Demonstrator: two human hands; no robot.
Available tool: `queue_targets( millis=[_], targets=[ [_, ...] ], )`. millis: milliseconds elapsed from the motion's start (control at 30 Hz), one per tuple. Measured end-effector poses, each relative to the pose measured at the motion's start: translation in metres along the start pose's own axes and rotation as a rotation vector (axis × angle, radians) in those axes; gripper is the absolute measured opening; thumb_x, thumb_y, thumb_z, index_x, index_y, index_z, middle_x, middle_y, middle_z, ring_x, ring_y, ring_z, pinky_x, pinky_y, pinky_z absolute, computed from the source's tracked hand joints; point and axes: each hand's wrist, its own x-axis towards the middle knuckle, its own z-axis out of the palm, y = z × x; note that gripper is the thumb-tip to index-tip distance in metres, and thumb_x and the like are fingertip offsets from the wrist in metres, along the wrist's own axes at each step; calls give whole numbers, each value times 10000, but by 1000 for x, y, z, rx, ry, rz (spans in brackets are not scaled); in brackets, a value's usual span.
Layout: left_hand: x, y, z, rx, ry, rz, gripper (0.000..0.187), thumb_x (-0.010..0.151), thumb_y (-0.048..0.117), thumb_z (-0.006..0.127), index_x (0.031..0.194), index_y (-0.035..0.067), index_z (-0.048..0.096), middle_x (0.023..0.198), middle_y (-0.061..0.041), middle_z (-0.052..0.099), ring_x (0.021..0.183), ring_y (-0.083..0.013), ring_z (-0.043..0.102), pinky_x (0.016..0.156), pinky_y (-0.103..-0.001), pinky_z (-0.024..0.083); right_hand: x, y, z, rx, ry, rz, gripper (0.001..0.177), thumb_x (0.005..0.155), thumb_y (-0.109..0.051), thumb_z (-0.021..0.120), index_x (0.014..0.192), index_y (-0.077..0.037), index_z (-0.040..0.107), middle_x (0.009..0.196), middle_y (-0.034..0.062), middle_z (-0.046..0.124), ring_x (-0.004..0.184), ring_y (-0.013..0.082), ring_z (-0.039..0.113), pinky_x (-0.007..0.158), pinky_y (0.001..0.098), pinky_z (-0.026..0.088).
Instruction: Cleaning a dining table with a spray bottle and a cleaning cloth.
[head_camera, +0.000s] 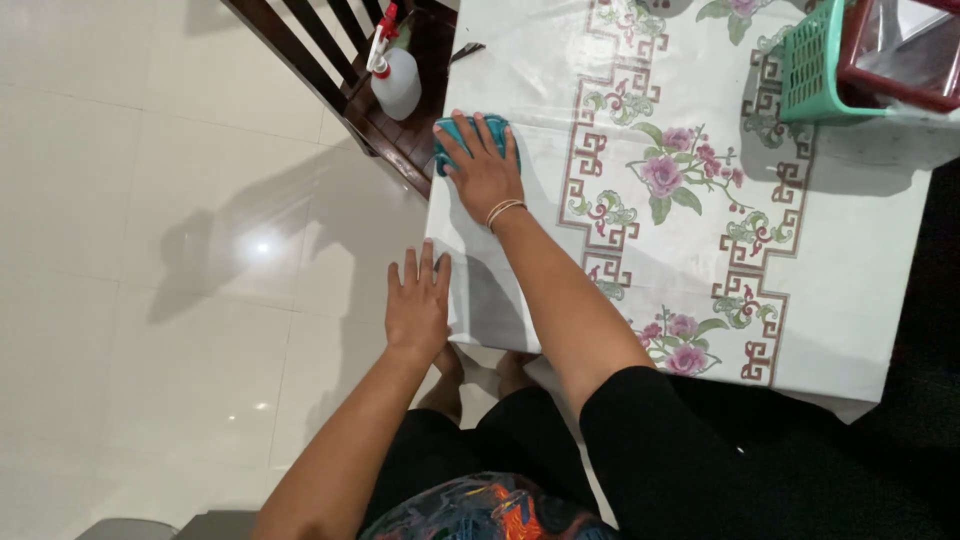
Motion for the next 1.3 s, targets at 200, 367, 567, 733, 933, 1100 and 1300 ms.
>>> queue_targets(
  millis=[200,367,567,733,933,1100,1300],
  targets=[
    [5,-1,-6,19,-157,-12,1177,699,452,908,1595,102,229,1678,-165,161,1510,-373,229,1208,-556,211,-20,48,-9,-20,4,165,608,1055,-330,532,1619,-342,303,1710,8,198,1572,281,175,1247,605,94],
    [6,0,-4,2,-117,-11,1171,687,425,917,1586,77,253,1668,-188,181,1508,-386,236,1206,-566,205,-56,94,-29,-32,17,329,603,1062,-336,512,1623,-331,291,1709,23,185,1572,287,143,1236,623,60],
    [10,0,3,51,-104,-3,1143,692,396,916,1580,72,273,1666,-202,198,1502,-380,258,1199,-560,220,-109,158,-33,-30,93,479,593,1067,-313,522,1624,-322,316,1719,38,205,1580,303,155,1239,625,59],
    [6,0,-4,37,-112,9,1165,687,434,920,1575,62,263,1662,-211,192,1499,-384,257,1199,-553,217,-157,173,-20,-8,181,549,606,1060,-270,544,1629,-302,337,1712,51,246,1578,317,214,1249,612,119],
    [4,-2,-6,20,-113,19,1186,686,474,917,1584,67,257,1663,-209,193,1504,-371,249,1199,-538,223,-208,105,-6,-25,195,500,620,1037,-236,558,1618,-271,347,1701,77,268,1549,337,258,1224,610,179],
    [8,3,11,63,-123,25,1171,695,472,911,1590,74,271,1666,-217,202,1507,-365,253,1211,-530,213,-244,47,-10,41,161,466,630,1010,-252,576,1600,-275,355,1694,72,271,1555,340,253,1228,606,164],
    [5,46,-10,42,-47,176,1084,749,445,858,1589,95,268,1661,-239,168,1516,-410,211,1221,-549,176,-256,67,-24,63,55,364,651,990,-262,580,1599,-295,350,1698,59,263,1553,330,236,1234,593,156]
  ],
)
